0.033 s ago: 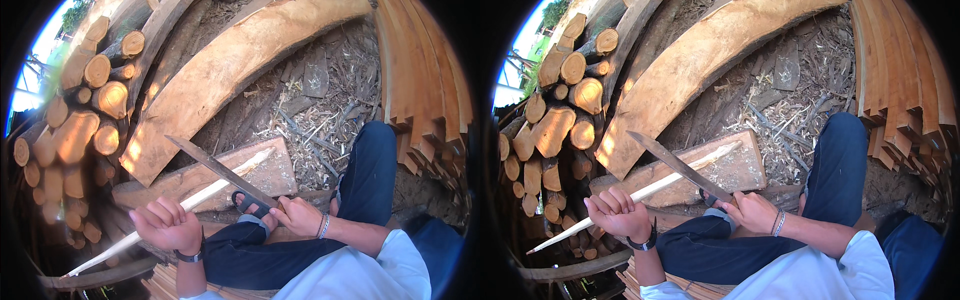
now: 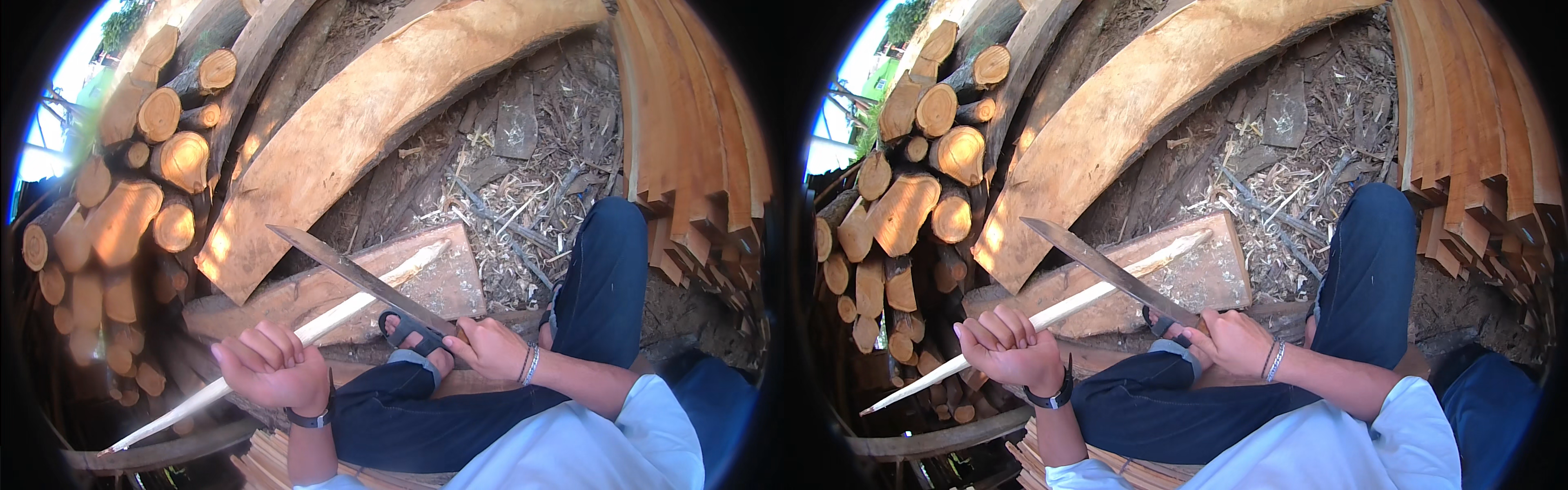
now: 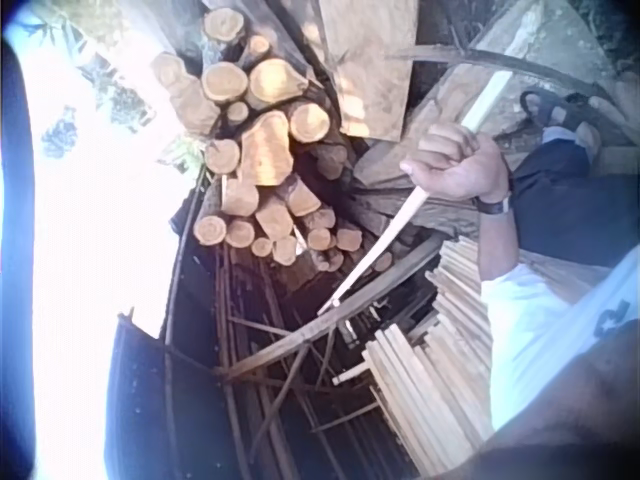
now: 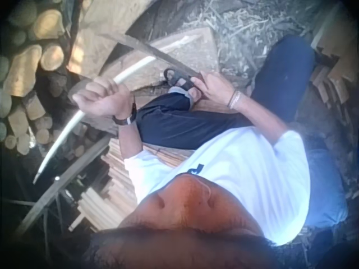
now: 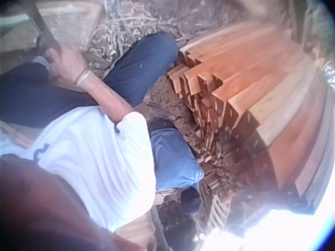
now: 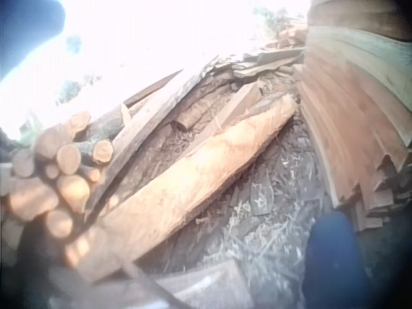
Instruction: The person uses a long blade with handles to shave and smooth a thin piece of wood, turning the wood over and working on different sections while sitting among wood piles.
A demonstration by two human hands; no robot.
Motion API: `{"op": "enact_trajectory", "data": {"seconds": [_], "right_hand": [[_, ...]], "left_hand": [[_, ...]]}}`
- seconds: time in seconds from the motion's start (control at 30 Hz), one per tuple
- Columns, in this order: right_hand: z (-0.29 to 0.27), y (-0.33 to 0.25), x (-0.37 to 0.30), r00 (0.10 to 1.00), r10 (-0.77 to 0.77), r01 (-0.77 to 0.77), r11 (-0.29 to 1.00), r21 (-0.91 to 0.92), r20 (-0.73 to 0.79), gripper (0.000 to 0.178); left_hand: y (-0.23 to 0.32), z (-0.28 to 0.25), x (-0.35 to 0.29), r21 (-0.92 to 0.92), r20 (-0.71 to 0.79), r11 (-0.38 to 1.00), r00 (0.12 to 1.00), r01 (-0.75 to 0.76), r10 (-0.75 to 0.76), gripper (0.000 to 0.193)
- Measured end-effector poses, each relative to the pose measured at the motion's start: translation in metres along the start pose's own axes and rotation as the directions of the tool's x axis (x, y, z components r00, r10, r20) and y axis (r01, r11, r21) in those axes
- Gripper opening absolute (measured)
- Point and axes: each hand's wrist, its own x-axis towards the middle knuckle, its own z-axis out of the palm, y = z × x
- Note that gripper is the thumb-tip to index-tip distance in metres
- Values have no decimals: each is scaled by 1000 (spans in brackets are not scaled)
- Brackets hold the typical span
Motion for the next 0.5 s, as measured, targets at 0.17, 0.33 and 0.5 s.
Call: {"op": "enact_trajectory", "data": {"seconds": [0.17, 0.33, 0.5], "right_hand": [[9, 51, 2, 982, 172, -179, 980, -83, -83, 55], [2, 7, -2, 996, 85, -85, 995, 59, -6, 53], [11, 44, 2, 990, 136, -139, 987, -76, -45, 48]], "left_hand": [[2, -2, -4, -4, 50, 1000, 999, 3, -3, 46], [2, -1, -2, 4, 48, 1000, 999, 0, 0, 46], [1, -2, -2, -15, 58, 1000, 998, 3, -2, 45]]}}
